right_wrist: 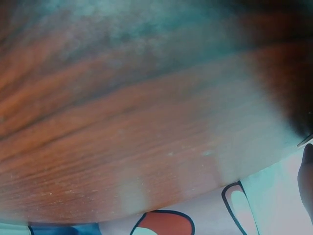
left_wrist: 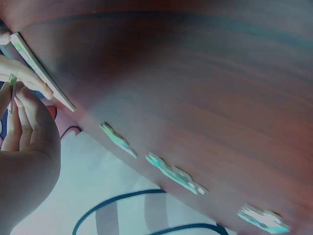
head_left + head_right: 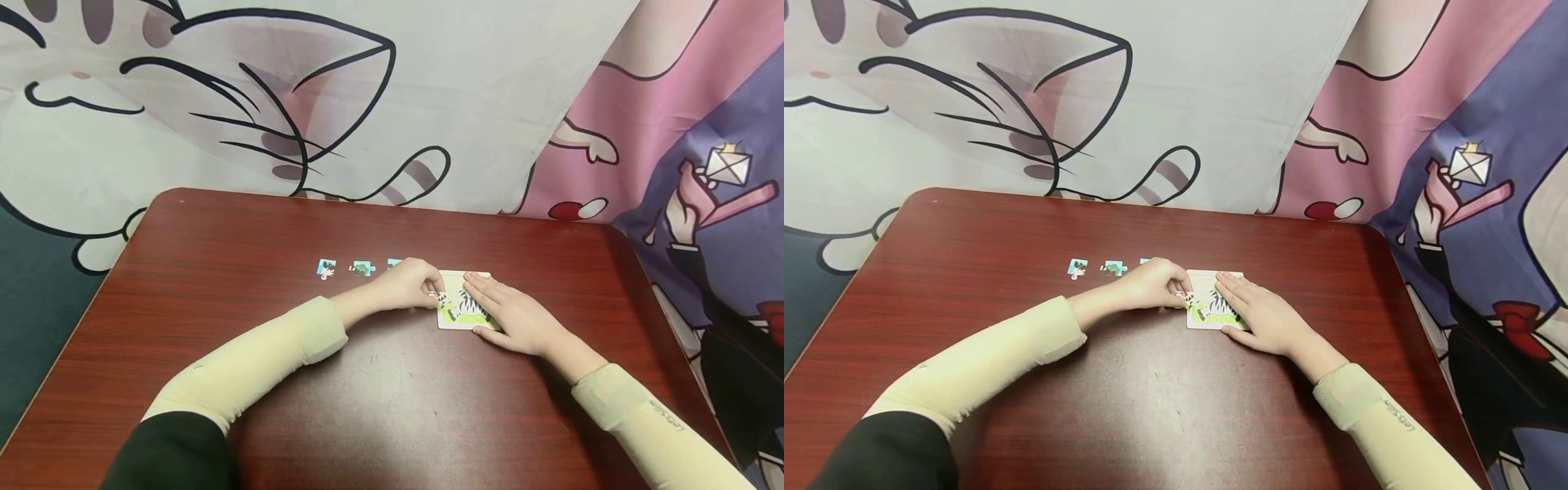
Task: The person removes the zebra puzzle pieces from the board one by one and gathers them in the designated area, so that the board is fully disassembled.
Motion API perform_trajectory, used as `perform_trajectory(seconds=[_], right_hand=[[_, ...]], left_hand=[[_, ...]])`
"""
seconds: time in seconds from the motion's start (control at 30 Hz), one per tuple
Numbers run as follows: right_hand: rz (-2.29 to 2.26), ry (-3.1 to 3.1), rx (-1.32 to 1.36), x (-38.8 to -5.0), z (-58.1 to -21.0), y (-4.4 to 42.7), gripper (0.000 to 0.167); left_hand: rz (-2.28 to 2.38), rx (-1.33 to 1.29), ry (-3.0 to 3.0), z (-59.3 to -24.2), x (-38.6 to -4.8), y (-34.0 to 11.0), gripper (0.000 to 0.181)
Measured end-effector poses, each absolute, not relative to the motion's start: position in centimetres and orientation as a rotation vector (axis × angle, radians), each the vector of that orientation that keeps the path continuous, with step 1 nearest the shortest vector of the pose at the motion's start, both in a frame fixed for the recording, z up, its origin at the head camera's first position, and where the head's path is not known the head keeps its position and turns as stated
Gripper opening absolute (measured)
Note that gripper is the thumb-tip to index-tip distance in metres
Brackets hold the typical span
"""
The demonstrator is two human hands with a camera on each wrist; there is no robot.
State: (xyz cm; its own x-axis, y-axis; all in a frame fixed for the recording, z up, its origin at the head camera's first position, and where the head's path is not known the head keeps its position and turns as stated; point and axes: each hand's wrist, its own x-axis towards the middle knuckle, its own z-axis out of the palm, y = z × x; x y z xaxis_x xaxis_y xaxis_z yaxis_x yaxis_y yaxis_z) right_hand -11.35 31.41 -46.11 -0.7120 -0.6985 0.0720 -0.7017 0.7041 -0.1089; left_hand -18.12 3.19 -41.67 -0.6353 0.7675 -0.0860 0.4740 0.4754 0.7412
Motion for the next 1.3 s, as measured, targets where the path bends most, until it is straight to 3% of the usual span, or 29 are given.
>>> perform_trajectory(seconds=[1.3], right_hand=[[0.145,-2.934,1.161,-11.3,-46.1,31.3,0.082]], left_hand=[[0.891,0.879,2.472,-42.2,-16.9,-12.3,0.008]])
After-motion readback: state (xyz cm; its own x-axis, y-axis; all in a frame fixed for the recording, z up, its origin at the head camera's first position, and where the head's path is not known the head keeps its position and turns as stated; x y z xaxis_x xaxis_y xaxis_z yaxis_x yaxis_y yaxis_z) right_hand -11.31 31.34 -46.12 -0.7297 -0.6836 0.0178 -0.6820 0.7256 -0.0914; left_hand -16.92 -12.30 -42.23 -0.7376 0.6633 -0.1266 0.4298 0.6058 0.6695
